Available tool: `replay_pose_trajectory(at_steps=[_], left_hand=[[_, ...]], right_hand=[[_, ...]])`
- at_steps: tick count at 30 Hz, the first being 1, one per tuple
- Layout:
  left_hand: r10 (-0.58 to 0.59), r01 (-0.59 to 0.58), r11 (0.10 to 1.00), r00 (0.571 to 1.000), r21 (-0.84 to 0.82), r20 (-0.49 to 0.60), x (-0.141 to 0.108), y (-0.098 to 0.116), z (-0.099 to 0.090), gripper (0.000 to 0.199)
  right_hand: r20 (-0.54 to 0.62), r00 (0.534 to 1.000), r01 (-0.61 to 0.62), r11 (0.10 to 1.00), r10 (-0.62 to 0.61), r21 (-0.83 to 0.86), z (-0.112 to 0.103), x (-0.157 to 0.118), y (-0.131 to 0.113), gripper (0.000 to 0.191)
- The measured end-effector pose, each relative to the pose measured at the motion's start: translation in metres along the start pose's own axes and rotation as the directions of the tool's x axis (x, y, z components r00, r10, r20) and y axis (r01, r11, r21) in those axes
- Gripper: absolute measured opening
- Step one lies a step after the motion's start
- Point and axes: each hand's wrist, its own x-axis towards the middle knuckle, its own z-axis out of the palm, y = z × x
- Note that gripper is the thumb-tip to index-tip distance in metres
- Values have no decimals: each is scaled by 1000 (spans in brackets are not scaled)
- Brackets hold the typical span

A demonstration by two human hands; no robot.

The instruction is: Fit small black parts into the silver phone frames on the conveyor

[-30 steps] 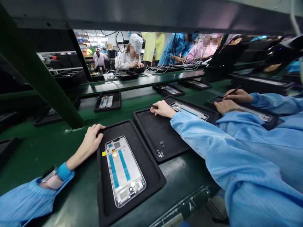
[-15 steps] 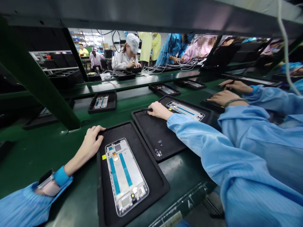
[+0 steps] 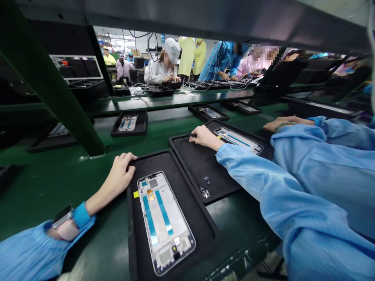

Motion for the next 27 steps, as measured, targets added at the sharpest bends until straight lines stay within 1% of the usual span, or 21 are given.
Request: replay_pose_trajectory(at_steps=[6, 10, 12, 14, 15, 16, 17, 18, 19, 20, 21, 22, 23, 25, 27], left_hand=[[4, -4, 1000, 1000, -7, 1, -2, 0, 0, 20], [-7, 7, 1000, 1000, -12, -1, -1, -2, 1, 21], [-22, 22, 1000, 1000, -6, -10, -2, 2, -1, 21], [-27, 27, 1000, 997, -1, -69, -3, 11, -4, 22], [-20, 19, 1000, 993, -5, -113, -4, 16, -6, 22], [-5, 3, 1000, 988, -14, -152, -5, 23, -7, 23], [13, -18, 999, 985, -32, -173, -7, 29, -9, 24], [29, -39, 997, 985, -59, -172, -8, 35, -9, 23], [39, -54, 994, 988, -92, -150, -10, 40, -9, 23], [43, -58, 990, 992, -128, -117, -11, 43, -9, 21], [43, -57, 985, 995, -163, -86, -12, 45, -8, 20], [43, -54, 980, 997, -191, -61, -12, 46, -7, 19], [45, -54, 977, 998, -208, -46, -12, 46, -6, 18], [62, -69, 973, 997, -222, -37, -12, 45, -5, 16], [75, -82, 970, 996, -230, -42, -12, 44, -4, 15]], right_hand=[[-38, 999, 39, 998, -37, 59, 7, -1, 2, 18], [-73, 997, 38, 990, -28, 135, -2, -6, 3, 17], [-78, 996, 52, 979, -38, 196, -9, -9, -2, 19], [-64, 995, 88, 960, -74, 264, -12, -12, -16, 23], [-43, 992, 124, 934, -116, 335, -12, -14, -27, 24], [-15, 984, 165, 886, -177, 433, -10, -16, -40, 25], [16, 968, 200, 811, -249, 550, -8, -19, -55, 24], [41, 945, 216, 712, -325, 669, -5, -23, -71, 24], [58, 920, 206, 605, -387, 769, -2, -27, -85, 23], [69, 902, 178, 513, -425, 840, 0, -31, -99, 23], [77, 897, 146, 457, -435, 877, 2, -35, -109, 22], [80, 902, 121, 426, -425, 897, 3, -39, -118, 23], [78, 912, 108, 418, -403, 902, 4, -43, -123, 23], [48, 933, 128, 454, -357, 882, 4, -48, -128, 26], [-9, 942, 186, 501, -334, 845, 3, -51, -128, 27]])
